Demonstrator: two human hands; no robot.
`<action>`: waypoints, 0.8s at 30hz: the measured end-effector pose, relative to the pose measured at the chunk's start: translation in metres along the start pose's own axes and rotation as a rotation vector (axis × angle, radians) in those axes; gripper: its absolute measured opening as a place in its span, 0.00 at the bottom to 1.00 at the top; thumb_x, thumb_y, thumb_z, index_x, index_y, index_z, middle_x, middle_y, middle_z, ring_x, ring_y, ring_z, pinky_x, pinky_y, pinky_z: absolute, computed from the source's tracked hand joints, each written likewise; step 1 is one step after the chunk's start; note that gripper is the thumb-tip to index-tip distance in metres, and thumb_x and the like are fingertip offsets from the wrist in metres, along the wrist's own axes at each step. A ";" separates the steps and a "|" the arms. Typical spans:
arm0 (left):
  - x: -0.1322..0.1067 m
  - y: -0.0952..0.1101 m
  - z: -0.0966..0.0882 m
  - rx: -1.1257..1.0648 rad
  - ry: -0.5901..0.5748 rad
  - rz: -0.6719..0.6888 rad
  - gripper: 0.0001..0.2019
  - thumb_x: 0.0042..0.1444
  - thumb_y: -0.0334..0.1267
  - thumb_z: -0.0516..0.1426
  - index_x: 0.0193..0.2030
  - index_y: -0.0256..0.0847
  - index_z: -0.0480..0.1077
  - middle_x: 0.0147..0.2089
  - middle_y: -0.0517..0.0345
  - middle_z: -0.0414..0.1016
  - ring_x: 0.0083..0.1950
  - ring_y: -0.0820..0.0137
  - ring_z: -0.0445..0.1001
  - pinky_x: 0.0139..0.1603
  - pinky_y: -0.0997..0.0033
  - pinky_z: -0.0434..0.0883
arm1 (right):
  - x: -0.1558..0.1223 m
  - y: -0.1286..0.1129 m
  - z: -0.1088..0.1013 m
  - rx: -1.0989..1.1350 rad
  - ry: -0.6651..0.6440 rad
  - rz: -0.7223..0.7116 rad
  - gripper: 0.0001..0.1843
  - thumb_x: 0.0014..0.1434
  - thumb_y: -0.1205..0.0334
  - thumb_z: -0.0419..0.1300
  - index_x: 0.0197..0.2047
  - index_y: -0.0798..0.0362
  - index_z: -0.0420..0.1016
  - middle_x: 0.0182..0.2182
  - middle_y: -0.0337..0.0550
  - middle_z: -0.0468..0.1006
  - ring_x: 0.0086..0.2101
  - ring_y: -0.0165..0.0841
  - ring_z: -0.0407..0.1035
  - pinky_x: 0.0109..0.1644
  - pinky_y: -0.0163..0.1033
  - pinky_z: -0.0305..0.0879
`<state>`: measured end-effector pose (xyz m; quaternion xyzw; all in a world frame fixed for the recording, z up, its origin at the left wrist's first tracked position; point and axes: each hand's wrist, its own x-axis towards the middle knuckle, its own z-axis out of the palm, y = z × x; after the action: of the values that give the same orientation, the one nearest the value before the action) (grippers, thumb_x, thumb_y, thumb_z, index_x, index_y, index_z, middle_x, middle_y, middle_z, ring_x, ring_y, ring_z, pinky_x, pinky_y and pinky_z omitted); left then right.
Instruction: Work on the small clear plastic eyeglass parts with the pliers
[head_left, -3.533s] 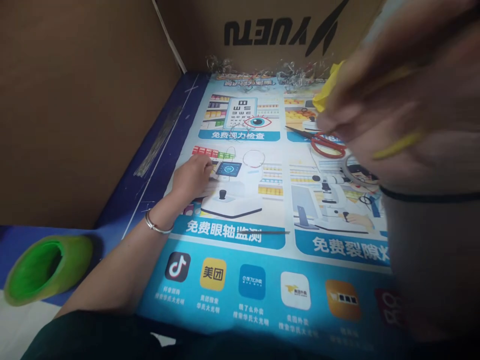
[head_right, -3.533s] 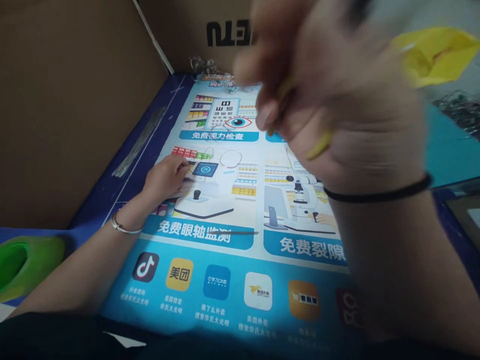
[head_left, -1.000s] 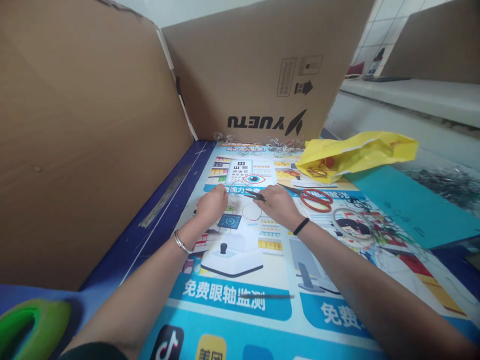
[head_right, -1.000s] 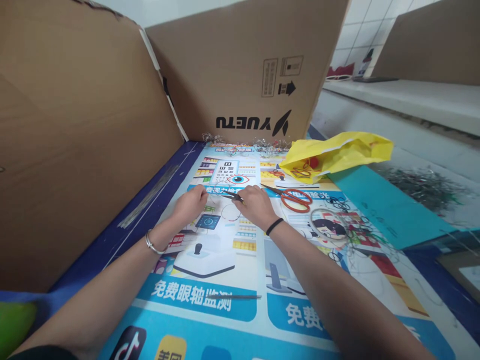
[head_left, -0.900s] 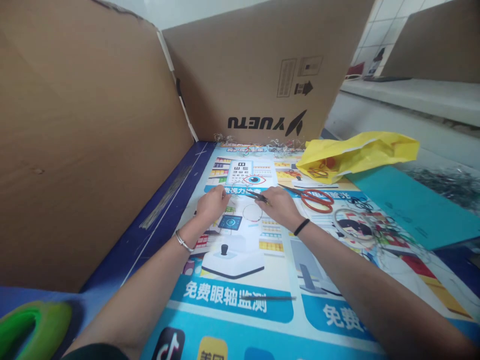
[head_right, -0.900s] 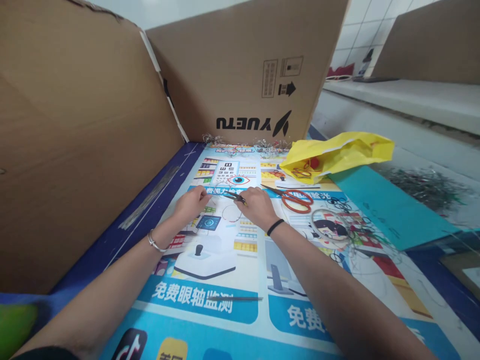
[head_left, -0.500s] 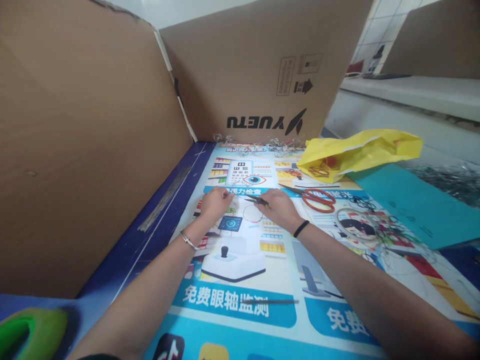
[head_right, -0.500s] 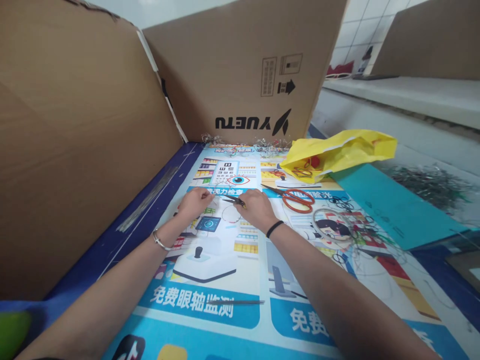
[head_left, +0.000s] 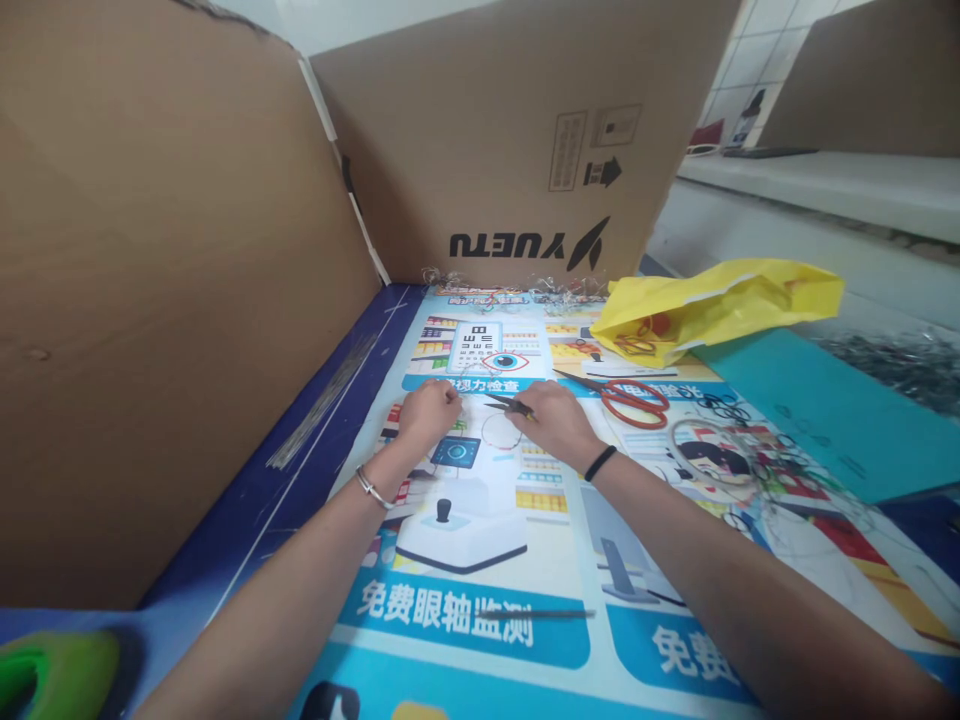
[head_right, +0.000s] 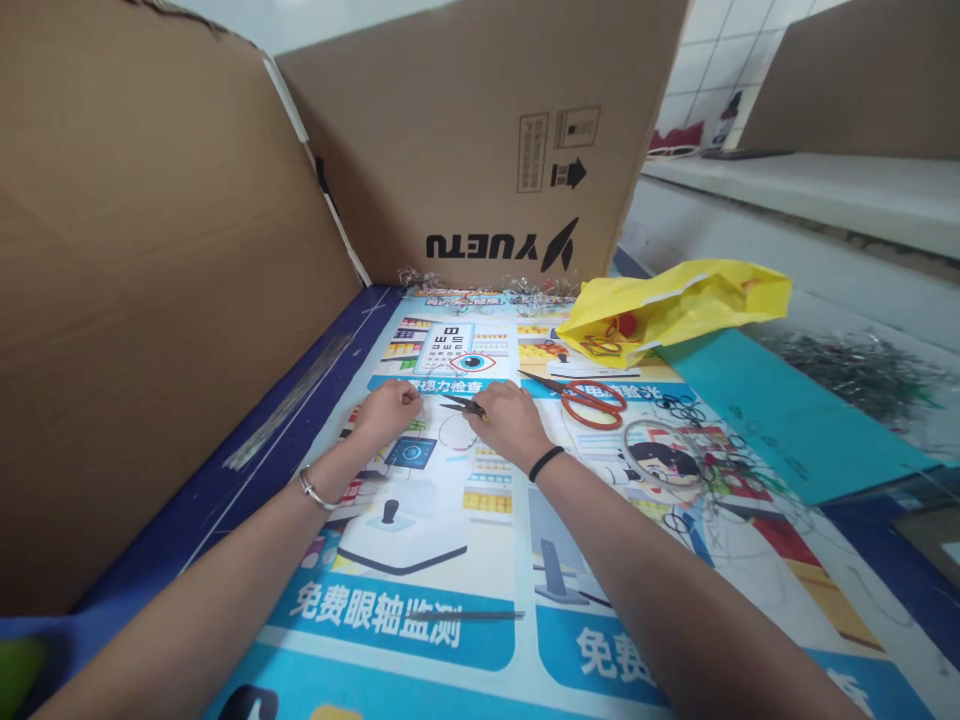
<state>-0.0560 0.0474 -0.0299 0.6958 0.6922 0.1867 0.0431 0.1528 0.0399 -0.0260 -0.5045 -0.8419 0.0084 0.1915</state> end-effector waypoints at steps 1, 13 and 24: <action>0.000 0.000 0.000 -0.003 0.004 0.001 0.05 0.49 0.37 0.53 0.28 0.42 0.69 0.33 0.56 0.71 0.34 0.68 0.70 0.33 0.71 0.62 | 0.000 0.000 0.000 -0.003 0.000 0.002 0.12 0.55 0.53 0.54 0.31 0.52 0.73 0.30 0.43 0.72 0.35 0.34 0.61 0.38 0.37 0.51; -0.006 0.003 -0.007 -0.062 0.026 0.144 0.06 0.51 0.33 0.52 0.35 0.43 0.68 0.36 0.58 0.72 0.38 0.70 0.69 0.38 0.73 0.64 | -0.001 0.001 0.002 -0.006 0.004 -0.008 0.13 0.55 0.53 0.54 0.31 0.52 0.74 0.30 0.44 0.71 0.35 0.35 0.61 0.38 0.37 0.51; -0.008 -0.001 -0.033 -0.731 -0.025 -0.165 0.08 0.51 0.35 0.51 0.36 0.40 0.69 0.34 0.56 0.74 0.27 0.72 0.72 0.23 0.76 0.63 | -0.002 0.002 0.001 0.041 0.046 -0.011 0.12 0.55 0.55 0.54 0.32 0.53 0.74 0.32 0.45 0.72 0.36 0.35 0.61 0.40 0.38 0.52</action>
<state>-0.0672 0.0329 -0.0010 0.5788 0.6330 0.4087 0.3118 0.1545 0.0393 -0.0278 -0.4959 -0.8396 0.0128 0.2212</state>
